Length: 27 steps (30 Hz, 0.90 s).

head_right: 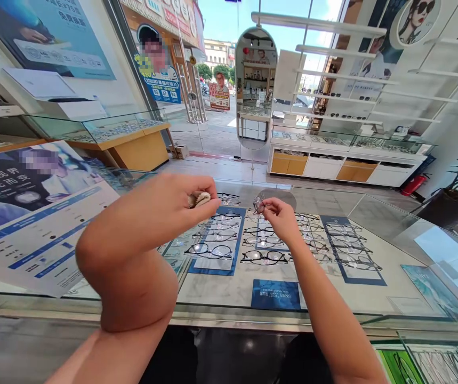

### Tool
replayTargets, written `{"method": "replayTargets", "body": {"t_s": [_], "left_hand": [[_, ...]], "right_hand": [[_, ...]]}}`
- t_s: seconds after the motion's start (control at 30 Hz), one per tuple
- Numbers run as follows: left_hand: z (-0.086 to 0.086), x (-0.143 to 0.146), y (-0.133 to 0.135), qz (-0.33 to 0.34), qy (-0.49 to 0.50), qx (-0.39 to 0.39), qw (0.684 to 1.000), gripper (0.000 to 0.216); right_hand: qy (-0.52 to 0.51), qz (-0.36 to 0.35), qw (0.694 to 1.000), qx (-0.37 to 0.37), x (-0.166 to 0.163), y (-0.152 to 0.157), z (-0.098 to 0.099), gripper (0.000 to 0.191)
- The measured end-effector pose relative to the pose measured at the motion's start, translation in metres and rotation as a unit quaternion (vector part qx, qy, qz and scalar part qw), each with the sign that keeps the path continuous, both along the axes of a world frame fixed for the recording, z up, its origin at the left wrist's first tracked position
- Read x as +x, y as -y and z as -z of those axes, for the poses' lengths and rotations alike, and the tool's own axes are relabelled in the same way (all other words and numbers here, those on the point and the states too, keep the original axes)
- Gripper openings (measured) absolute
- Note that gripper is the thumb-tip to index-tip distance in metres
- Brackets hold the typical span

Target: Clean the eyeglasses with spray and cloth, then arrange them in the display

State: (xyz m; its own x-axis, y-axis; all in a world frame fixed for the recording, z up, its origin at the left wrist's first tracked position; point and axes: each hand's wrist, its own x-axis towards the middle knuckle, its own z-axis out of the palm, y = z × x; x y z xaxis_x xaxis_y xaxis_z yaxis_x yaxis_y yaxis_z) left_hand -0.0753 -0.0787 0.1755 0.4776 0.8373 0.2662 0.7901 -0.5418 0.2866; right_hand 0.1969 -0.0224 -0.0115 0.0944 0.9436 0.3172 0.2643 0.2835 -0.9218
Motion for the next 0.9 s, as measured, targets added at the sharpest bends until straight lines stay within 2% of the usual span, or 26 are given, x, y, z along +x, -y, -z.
{"method": "replayTargets", "body": {"t_s": [0.13, 0.23, 0.37, 0.43, 0.53, 0.6, 0.67, 0.77, 0.9], "left_hand": [[0.010, 0.020, 0.011, 0.028, 0.026, 0.043, 0.998, 0.030], [0.015, 0.035, 0.013, 0.048, 0.053, 0.063, 0.995, 0.030], [0.031, 0.057, -0.012, 0.054, 0.086, 0.054, 0.993, 0.031], [0.052, 0.066, -0.037, 0.039, 0.131, 0.046, 0.990, 0.030], [0.102, 0.073, -0.073, 0.003, 0.245, -0.001, 0.969, 0.034], [0.138, 0.077, -0.090, 0.015, 0.329, -0.065, 0.942, 0.044], [0.166, 0.082, -0.098, 0.047, 0.388, -0.116, 0.913, 0.055], [0.186, 0.090, -0.100, 0.061, 0.442, -0.168, 0.879, 0.070], [0.187, 0.091, -0.100, 0.049, 0.457, -0.169, 0.872, 0.059]], "right_hand": [[0.092, 0.039, 0.992, 0.077, 0.010, -0.004, 0.007, 0.026], [0.131, 0.053, 0.984, 0.105, 0.016, -0.005, 0.006, 0.028], [0.160, 0.059, 0.978, 0.118, 0.018, -0.006, 0.004, 0.034], [0.159, 0.058, 0.979, 0.117, 0.018, -0.006, 0.004, 0.036], [0.144, 0.045, 0.982, 0.115, 0.015, -0.006, 0.002, 0.038], [0.143, 0.032, 0.982, 0.119, 0.014, -0.006, 0.001, 0.039], [0.159, 0.026, 0.979, 0.126, 0.012, -0.006, 0.001, 0.040], [0.193, 0.026, 0.973, 0.128, 0.009, -0.005, 0.001, 0.039], [0.206, 0.021, 0.970, 0.128, 0.007, -0.005, 0.002, 0.039]]}}
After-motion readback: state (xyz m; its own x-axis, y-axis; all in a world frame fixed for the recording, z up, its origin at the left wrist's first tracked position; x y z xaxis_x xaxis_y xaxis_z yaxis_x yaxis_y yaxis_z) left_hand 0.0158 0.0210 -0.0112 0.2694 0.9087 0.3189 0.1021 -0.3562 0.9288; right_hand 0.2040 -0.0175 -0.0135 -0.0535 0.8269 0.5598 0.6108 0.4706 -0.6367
